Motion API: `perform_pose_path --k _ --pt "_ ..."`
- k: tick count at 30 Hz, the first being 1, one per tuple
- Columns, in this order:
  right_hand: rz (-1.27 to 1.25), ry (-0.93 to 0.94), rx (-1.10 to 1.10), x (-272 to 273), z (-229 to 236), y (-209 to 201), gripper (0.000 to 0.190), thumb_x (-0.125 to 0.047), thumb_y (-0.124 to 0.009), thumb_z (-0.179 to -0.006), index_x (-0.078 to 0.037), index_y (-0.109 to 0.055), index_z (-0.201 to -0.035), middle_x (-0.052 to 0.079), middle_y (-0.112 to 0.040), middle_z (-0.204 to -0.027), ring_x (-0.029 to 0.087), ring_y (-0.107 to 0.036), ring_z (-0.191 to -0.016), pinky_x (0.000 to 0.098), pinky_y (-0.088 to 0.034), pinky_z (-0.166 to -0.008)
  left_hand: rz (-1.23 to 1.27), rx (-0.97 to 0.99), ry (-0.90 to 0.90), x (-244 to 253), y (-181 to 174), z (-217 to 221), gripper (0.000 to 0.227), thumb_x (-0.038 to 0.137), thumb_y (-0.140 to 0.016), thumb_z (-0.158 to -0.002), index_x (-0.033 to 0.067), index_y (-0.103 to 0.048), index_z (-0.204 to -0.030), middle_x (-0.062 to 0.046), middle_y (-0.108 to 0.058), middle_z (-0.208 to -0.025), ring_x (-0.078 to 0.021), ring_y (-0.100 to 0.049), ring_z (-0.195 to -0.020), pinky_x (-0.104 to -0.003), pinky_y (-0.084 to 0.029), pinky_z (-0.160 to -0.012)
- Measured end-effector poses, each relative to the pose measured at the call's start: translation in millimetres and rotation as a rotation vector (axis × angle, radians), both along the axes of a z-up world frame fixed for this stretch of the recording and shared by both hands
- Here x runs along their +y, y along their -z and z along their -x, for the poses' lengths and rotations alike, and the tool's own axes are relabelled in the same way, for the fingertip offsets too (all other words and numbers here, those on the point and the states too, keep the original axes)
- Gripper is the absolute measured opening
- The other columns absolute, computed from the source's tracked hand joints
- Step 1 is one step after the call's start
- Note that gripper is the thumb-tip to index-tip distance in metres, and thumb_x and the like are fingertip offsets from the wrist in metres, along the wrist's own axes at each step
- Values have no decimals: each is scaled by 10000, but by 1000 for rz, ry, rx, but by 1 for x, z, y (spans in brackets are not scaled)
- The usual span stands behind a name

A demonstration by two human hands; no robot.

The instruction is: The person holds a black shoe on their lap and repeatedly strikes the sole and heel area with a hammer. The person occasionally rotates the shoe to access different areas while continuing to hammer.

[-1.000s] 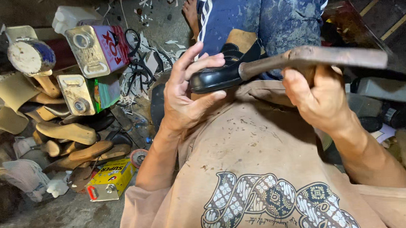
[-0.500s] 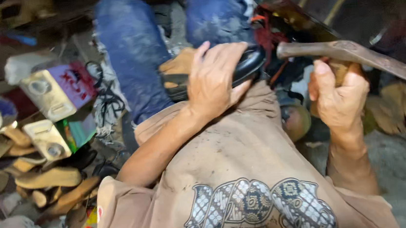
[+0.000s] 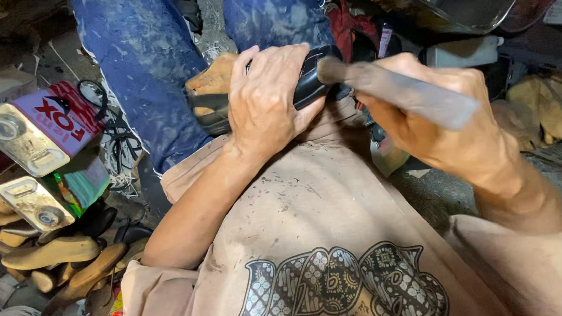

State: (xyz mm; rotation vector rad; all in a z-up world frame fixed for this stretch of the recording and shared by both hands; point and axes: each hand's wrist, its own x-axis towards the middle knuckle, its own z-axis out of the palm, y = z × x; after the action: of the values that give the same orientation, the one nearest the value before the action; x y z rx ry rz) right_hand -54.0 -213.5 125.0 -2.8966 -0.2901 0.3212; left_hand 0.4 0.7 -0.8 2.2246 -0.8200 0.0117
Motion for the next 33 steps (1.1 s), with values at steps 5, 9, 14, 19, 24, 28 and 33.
perform_pose_path --k 5,9,14,19,24,28,33 --pt "-144 -126 -207 15 -9 -11 216 -124 -622 -1142 81 -661 -1087 177 -657 -926 292 -579 -614 428 -427 -547 21 9 1 1 1 -1 492 299 -795 -878 38 -635 -1263 -105 -741 -1165 -286 -686 -1111 -459 -407 -1057" --pt "-105 -218 -62 11 -14 -5 150 -113 -693 -1091 -12 -613 -1169 98 -681 -1040 249 -645 -677 393 -424 -519 -58 39 29 1 6 0 702 365 -918 -769 49 -613 -1317 -92 -715 -1215 -275 -649 -1145 -453 -387 -1077" --pt "-32 -273 -27 23 -19 -4 177 -179 -629 -1124 -113 -677 -1281 63 -477 -731 269 -502 -497 452 -395 -471 -32 53 36 2 15 1 742 220 -796 -609 32 -621 -1305 -92 -716 -1230 -279 -656 -1127 -455 -397 -1060" --pt "-70 -273 -207 12 -23 -22 195 -95 -662 -1156 -18 -732 -1321 127 -695 -1041 242 -583 -668 385 -449 -544 -3 48 -9 0 8 0 591 311 -839 -778 68 -630 -1274 -77 -727 -1164 -273 -664 -1099 -451 -406 -1049" --pt "700 -394 -589 0 -6 -8 161 -383 -607 -1252 -271 -700 -1323 -46 -683 -869 122 -491 -666 276 -438 -668 24 58 -24 1 6 -1 512 298 -783 -813 70 -640 -1249 -78 -731 -1120 -275 -677 -1076 -453 -406 -1044" --pt "-43 -92 -32 -24 6 27 351 -279 -543 -1138 26 -662 -1264 158 -713 -1108 332 -680 -963 430 -488 -796 22 46 -9 0 3 -3 487 328 -777 -856 65 -645 -1244 -73 -731 -1122 -280 -667 -1065 -442 -410 -1028" --pt "-226 98 -92 -20 -10 17 315 -124 -587 -1182 165 -662 -1283 297 -699 -1130 476 -663 -986 535 -503 -970 23 31 -23 1 4 -3 496 311 -834 -837 74 -645 -1229 -69 -719 -1096 -277 -668 -1051 -444 -412 -1038"
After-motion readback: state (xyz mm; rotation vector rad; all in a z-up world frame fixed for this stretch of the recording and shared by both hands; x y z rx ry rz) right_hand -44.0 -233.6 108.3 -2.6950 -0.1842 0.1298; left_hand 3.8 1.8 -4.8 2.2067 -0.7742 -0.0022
